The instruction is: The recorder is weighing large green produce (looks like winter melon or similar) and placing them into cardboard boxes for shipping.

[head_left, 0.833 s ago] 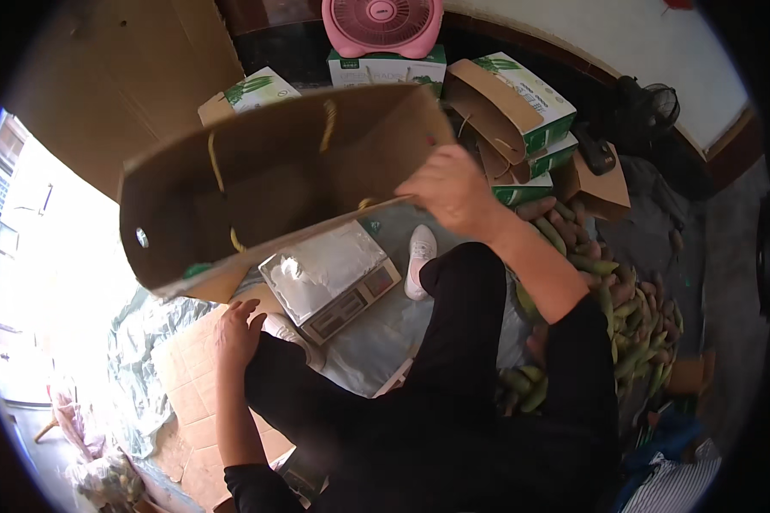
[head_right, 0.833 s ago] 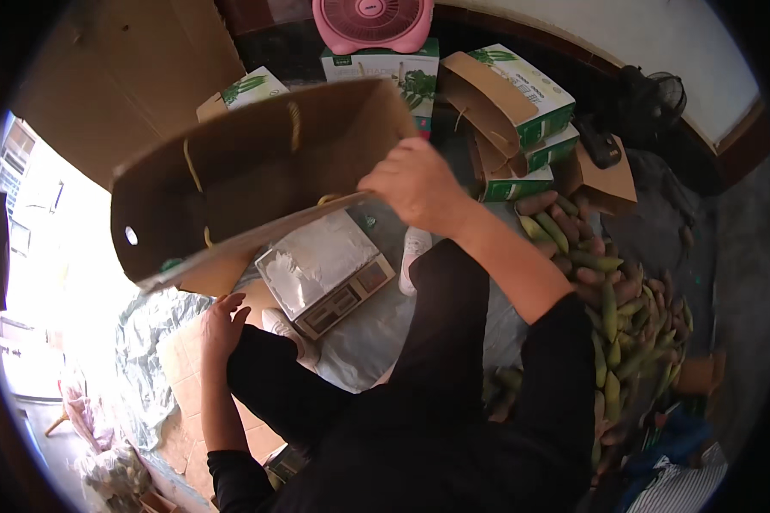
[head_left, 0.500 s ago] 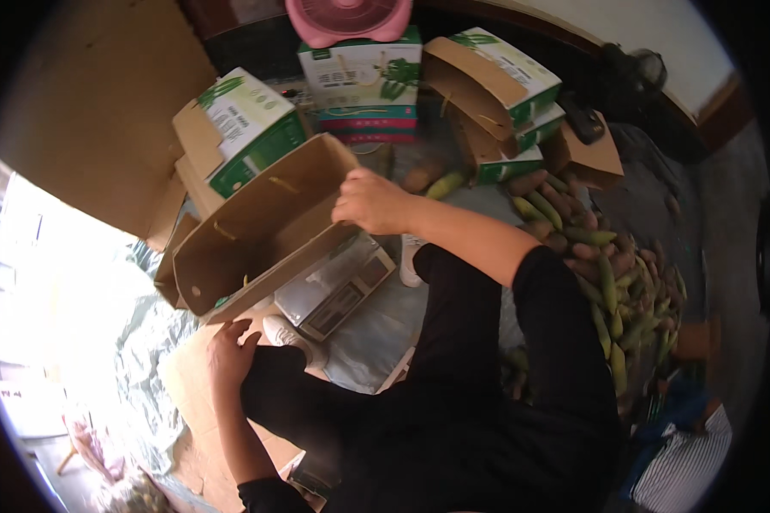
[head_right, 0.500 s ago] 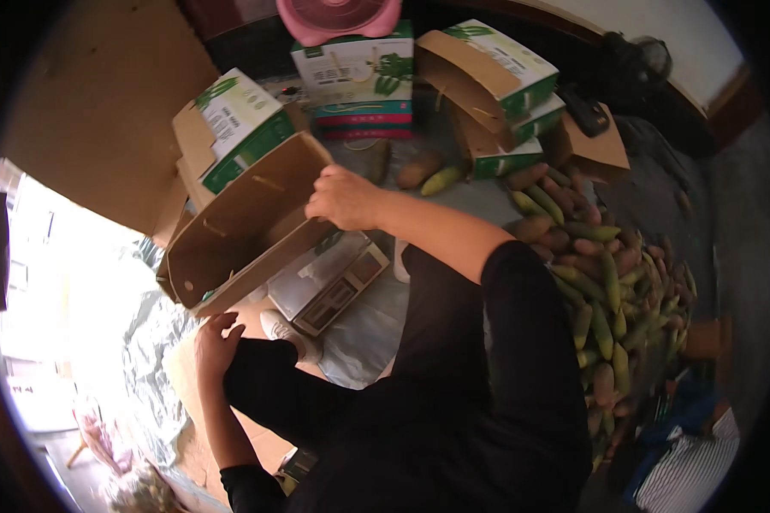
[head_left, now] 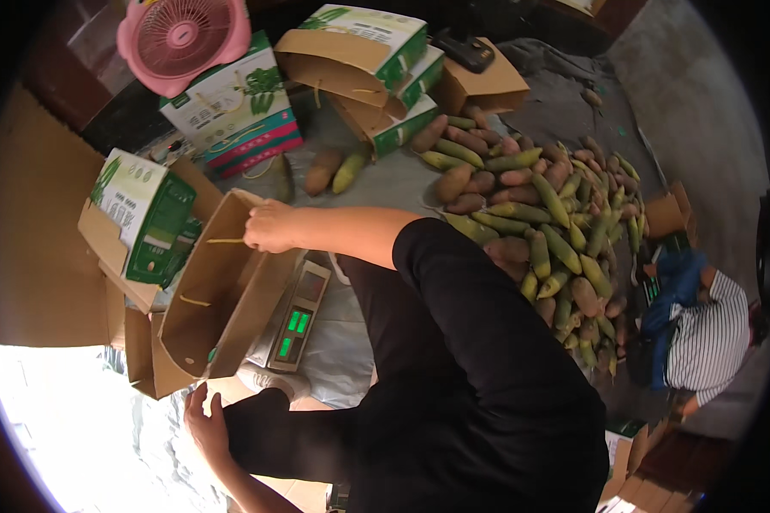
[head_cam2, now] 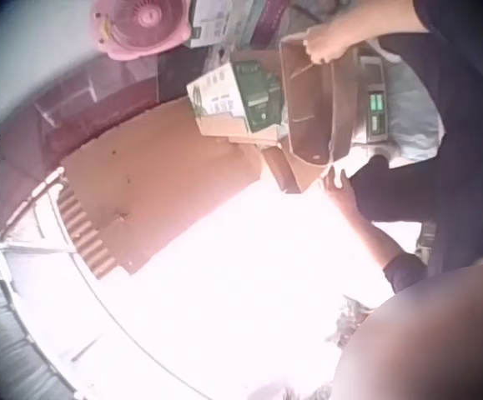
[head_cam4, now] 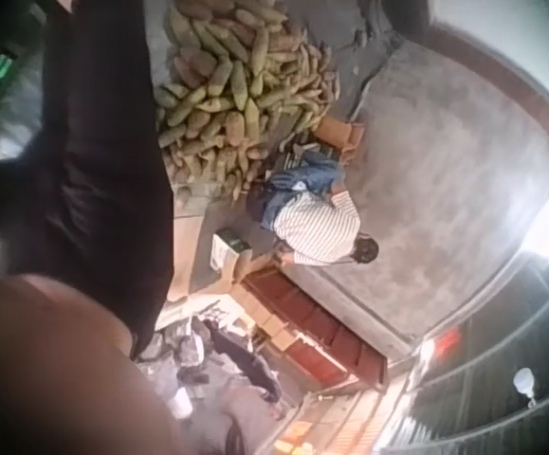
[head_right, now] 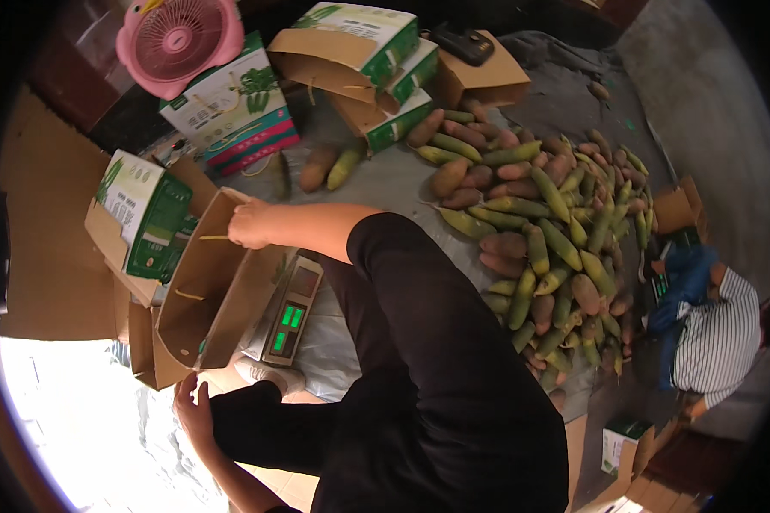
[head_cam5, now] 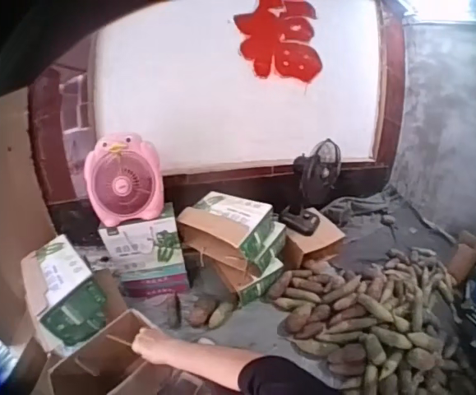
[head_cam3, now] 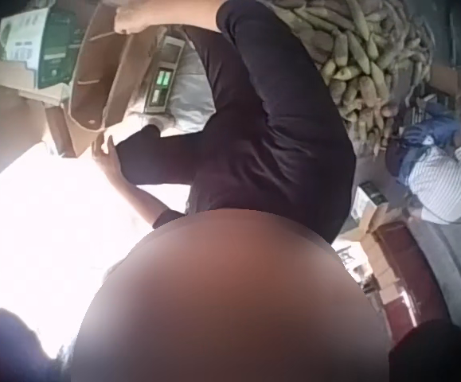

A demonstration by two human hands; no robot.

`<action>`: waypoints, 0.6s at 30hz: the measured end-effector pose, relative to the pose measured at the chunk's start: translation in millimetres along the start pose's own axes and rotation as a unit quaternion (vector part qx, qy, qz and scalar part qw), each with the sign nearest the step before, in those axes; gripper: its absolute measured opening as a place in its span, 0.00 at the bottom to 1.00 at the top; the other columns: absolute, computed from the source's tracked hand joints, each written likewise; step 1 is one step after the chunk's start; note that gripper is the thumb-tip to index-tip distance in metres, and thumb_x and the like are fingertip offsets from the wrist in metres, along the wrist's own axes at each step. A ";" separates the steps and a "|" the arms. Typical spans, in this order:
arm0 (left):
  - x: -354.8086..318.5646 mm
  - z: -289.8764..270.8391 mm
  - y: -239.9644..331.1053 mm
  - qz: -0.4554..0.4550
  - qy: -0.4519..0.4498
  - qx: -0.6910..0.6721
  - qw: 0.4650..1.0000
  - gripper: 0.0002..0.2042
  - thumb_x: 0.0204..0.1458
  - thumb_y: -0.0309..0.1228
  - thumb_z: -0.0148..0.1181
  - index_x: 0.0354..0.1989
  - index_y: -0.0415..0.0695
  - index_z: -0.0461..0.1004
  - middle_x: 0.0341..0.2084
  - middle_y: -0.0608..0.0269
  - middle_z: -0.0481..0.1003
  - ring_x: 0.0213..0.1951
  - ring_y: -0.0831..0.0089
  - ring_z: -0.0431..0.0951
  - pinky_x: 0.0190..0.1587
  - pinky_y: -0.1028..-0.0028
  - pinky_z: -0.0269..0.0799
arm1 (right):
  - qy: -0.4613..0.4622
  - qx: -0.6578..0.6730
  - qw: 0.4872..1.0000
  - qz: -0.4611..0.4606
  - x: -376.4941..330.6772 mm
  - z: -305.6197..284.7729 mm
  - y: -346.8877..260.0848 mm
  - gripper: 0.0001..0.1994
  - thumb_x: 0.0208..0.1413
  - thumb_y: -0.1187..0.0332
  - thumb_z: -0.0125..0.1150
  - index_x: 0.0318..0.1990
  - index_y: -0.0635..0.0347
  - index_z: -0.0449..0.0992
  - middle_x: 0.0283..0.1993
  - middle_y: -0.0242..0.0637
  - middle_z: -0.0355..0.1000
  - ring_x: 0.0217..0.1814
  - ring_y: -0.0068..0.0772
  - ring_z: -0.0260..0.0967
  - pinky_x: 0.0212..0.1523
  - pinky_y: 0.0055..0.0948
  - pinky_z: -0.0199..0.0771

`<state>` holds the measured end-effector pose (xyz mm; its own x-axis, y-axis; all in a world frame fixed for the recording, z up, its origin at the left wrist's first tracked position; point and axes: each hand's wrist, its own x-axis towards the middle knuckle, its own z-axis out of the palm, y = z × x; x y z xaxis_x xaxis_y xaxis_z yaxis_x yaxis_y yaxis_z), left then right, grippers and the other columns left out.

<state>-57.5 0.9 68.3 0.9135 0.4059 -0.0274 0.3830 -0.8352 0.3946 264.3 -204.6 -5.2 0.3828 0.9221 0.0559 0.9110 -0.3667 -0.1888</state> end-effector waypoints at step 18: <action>20.1 18.6 -11.0 0.082 -0.022 0.022 0.996 0.20 0.46 0.24 0.57 0.50 0.41 0.67 0.46 0.53 0.67 0.49 0.57 0.67 0.52 0.61 0.61 | -0.030 0.120 0.873 0.472 -356.1 149.1 65.0 0.13 0.53 0.64 0.43 0.32 0.60 0.74 0.33 0.47 0.72 0.38 0.52 0.69 0.39 0.46 0.69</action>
<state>-40.7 11.3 46.3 0.9691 0.2468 -0.0063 0.2327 -0.9048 0.3567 164.3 -538.4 -183.5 0.9301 0.2315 -0.2851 0.1337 -0.9365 -0.3242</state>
